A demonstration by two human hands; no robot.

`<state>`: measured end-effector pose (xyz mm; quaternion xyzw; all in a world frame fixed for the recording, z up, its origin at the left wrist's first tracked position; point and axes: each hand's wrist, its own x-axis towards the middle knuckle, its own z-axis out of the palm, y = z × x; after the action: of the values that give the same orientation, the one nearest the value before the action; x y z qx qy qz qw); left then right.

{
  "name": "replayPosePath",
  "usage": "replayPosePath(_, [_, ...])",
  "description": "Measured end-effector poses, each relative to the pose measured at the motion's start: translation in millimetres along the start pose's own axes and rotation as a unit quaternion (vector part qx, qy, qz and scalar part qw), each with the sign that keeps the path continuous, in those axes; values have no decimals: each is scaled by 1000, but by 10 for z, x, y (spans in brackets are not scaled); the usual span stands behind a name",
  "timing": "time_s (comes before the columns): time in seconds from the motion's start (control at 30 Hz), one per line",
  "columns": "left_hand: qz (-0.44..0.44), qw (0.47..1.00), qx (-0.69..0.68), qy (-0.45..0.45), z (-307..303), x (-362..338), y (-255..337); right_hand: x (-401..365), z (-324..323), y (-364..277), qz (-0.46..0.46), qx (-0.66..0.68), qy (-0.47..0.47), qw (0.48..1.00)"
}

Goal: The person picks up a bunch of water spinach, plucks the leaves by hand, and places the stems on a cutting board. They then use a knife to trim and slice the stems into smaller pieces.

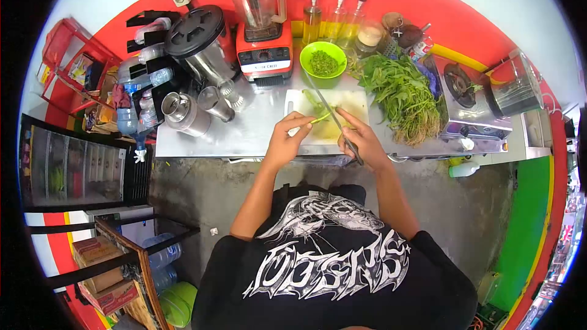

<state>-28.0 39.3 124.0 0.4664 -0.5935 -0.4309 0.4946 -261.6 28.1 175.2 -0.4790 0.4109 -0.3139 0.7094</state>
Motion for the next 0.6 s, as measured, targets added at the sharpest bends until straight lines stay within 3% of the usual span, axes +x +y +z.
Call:
replayPosePath(0.2, [17,1000,5,-2,20,-13,61,57,-71,87,18,91,3,996])
replayPosePath(0.6, [7,999,26,27,-27,-45,82,189,8,147,-45,-5,22,999])
